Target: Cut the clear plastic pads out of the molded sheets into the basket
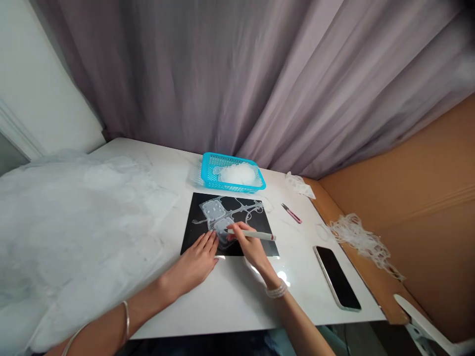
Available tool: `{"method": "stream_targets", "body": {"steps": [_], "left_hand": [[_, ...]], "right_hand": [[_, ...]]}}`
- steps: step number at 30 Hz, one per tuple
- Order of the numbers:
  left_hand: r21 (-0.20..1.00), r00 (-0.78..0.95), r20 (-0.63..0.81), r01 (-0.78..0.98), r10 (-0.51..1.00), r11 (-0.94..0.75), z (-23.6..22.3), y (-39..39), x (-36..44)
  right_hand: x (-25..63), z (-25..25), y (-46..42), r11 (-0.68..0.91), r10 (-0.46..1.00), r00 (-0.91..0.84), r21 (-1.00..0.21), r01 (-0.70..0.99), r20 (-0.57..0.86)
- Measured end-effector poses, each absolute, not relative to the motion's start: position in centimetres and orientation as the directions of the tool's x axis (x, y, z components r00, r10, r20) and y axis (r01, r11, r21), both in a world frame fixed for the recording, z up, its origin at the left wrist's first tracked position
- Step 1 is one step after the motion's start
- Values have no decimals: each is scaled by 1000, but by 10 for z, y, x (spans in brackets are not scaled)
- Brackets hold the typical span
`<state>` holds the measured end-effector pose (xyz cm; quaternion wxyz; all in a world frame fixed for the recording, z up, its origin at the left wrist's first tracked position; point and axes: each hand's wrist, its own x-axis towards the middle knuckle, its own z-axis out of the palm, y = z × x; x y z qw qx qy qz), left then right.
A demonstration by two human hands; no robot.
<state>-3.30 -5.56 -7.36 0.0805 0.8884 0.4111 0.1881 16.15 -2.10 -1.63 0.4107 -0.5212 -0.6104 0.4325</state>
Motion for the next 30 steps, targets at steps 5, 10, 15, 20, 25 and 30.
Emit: {"method": "stream_targets", "body": {"steps": [5, 10, 15, 20, 25, 30], "left_hand": [[429, 600, 242, 639, 763, -639, -65, -52, -38], [495, 615, 204, 607, 762, -622, -52, -50, -41], [557, 599, 204, 579, 774, -595, -50, -51, -42], [523, 621, 185, 595, 762, -611, -52, -51, -41], [307, 636, 211, 678, 742, -668, -54, -52, -37], [55, 657, 237, 726, 716, -685, -54, -53, -36]], "right_hand": [[147, -20, -25, 177, 973, -210, -893, 413, 96], [145, -13, -26, 226, 962, -252, -819, 527, 103], [139, -11, -23, 260, 952, -287, -769, 584, 105], [133, -17, -22, 305, 943, -303, -717, 627, 136], [144, -25, -46, 412, 907, -364, -621, 667, 211], [153, -32, -53, 451, 892, -387, -528, 719, 234]]}}
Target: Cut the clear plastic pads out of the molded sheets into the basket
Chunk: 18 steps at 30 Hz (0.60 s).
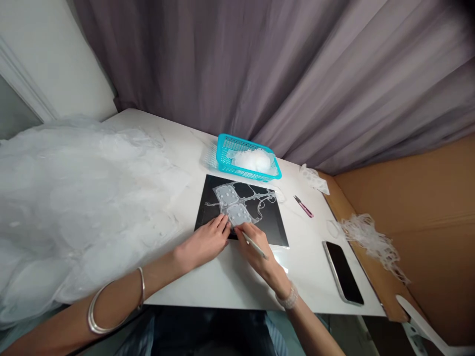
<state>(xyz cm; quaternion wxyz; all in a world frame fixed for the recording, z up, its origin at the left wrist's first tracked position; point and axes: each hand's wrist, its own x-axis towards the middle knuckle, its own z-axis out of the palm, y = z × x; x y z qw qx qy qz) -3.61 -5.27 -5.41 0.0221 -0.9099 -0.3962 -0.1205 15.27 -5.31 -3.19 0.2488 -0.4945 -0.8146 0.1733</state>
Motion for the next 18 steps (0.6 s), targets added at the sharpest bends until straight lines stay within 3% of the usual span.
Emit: {"method": "stream_targets", "body": {"steps": [8, 12, 16, 18], "left_hand": [[32, 677, 259, 706, 689, -707, -39, -55, -42], [56, 690, 241, 692, 682, -720, -44, -54, -43], [57, 710, 245, 669, 660, -741, -53, -51, -45], [52, 720, 244, 659, 650, -750, -54, -50, -46]], "right_hand": [[141, -30, -33, 457, 889, -368, -473, 753, 273], [147, -32, -34, 559, 829, -458, -431, 709, 323], [143, -32, -34, 623, 782, -576, -335, 707, 239], [140, -32, -31, 628, 773, -609, -349, 696, 176]]}}
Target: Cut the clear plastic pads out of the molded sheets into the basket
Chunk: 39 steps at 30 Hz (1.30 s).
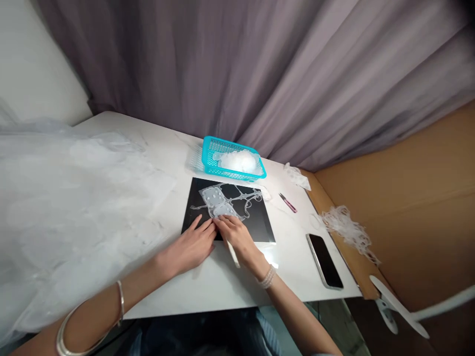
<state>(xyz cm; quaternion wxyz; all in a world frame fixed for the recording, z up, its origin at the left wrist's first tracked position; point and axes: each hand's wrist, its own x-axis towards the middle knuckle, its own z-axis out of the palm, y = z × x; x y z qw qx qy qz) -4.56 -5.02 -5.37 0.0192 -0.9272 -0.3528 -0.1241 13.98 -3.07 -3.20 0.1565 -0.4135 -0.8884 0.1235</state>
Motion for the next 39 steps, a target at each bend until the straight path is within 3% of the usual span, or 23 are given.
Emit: {"method": "stream_targets", "body": {"steps": [2, 5, 6, 8, 11, 14, 16, 17, 19, 20, 23, 25, 26, 28, 31, 34, 39], "left_hand": [[40, 727, 244, 654, 642, -756, -53, -50, -46], [12, 736, 244, 649, 631, -761, -50, -49, -46], [3, 741, 240, 645, 626, -764, -49, -49, -46], [-10, 752, 233, 636, 617, -771, -49, -49, -46], [29, 744, 241, 636, 623, -771, -48, -47, -45], [212, 703, 260, 628, 662, -749, -42, -46, -44], [453, 643, 260, 578, 720, -679, -33, -44, -43], [628, 583, 238, 518, 777, -581, -28, -42, -42], [918, 450, 103, 300, 887, -259, -18, -37, -40], [977, 411, 16, 187, 911, -101, -15, -33, -39], [958, 481, -222, -57, 848, 282, -11, -23, -36], [854, 527, -333, -183, 782, 487, -14, -20, -34], [794, 525, -376, -242, 763, 558, -17, -19, -33], [753, 481, -413, -297, 773, 587, -21, -20, -32], [781, 462, -405, -274, 789, 561, -24, -21, -32], [809, 456, -402, -229, 794, 541, -24, -21, -33], [862, 468, -382, -130, 797, 489, -19, -20, -37]], "right_hand": [[143, -31, -23, 549, 809, -568, -542, 636, 152], [175, -26, -5, 223, 962, -225, -918, 327, 153], [194, -23, 2, 142, 989, -76, -970, 199, 129], [241, -14, 14, 106, 989, 94, -989, 99, 116], [303, -2, 19, 71, 966, 249, -997, -10, 66], [318, 1, 14, 52, 956, 291, -994, -96, 22], [298, 2, 6, 60, 957, 288, -987, -151, 14], [282, 5, 0, 77, 959, 282, -984, -158, 30], [243, 15, -15, 125, 968, 227, -988, -88, 102], [224, 23, -25, 149, 976, 161, -989, 15, 150], [183, 45, -54, 179, 953, -288, -945, 274, 97], [175, 53, -64, 144, 907, -422, -949, 281, 13], [175, 53, -65, 119, 915, -404, -959, 258, 5], [182, 47, -57, 97, 966, -257, -968, 232, 35], [194, 30, -33, 59, 996, -86, -921, 384, 28], [193, 14, -15, -4, 984, -150, -848, 531, -98], [178, 3, -6, -15, 948, -275, -885, 466, -160]]}}
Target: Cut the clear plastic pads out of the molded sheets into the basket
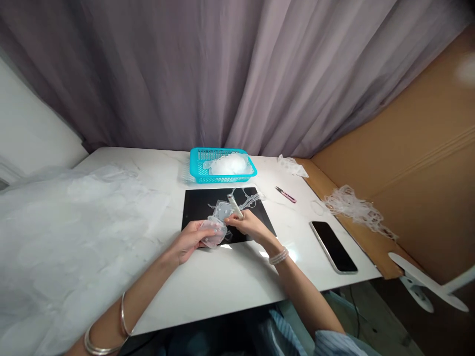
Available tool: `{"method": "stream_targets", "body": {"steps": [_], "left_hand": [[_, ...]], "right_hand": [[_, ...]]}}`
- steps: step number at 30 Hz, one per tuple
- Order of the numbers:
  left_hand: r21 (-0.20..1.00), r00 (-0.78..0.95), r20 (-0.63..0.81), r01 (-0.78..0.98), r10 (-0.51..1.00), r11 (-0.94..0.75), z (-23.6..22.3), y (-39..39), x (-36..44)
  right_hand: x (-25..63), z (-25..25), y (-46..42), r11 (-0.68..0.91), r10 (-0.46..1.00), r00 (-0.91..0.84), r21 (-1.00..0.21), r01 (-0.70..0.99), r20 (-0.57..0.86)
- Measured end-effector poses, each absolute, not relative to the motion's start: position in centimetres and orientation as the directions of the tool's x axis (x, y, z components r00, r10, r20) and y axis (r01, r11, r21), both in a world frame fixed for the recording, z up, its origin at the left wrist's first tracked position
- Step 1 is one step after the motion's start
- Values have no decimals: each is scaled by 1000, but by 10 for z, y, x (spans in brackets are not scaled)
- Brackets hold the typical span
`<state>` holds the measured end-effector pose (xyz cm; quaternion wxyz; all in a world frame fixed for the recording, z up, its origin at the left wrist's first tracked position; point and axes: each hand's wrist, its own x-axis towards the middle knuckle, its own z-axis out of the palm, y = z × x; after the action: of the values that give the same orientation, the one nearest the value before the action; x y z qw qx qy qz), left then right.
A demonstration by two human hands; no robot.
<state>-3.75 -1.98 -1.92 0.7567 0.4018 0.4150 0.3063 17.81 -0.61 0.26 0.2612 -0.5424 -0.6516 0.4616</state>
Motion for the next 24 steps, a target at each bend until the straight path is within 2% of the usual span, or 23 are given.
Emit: {"method": "stream_targets", "body": {"steps": [4, 8, 12, 16, 20, 24], "left_hand": [[892, 491, -381, -28, 783, 452, -10, -14, -36], [940, 430, -331, 66, 840, 336, -1, -1, -25], [968, 311, -239, 147, 920, 202, -4, 8, -14], [972, 198, -146, 212, 969, 103, -17, 8, -8], [971, 177, -114, 226, 978, 72, -26, 4, -4], [975, 239, -141, 199, 961, 94, -28, 3, -5]], "right_hand": [[176, 4, -2, 7, 944, -303, -911, 412, -130], [175, 10, 5, 49, 957, -280, -906, 419, -78], [171, 12, 10, 90, 973, -230, -873, 479, -26], [167, 4, 13, 65, 996, -93, -801, 596, 12], [167, -4, 14, 7, 999, 23, -742, 671, 30], [171, -4, 12, 43, 999, -31, -747, 663, 29]]}}
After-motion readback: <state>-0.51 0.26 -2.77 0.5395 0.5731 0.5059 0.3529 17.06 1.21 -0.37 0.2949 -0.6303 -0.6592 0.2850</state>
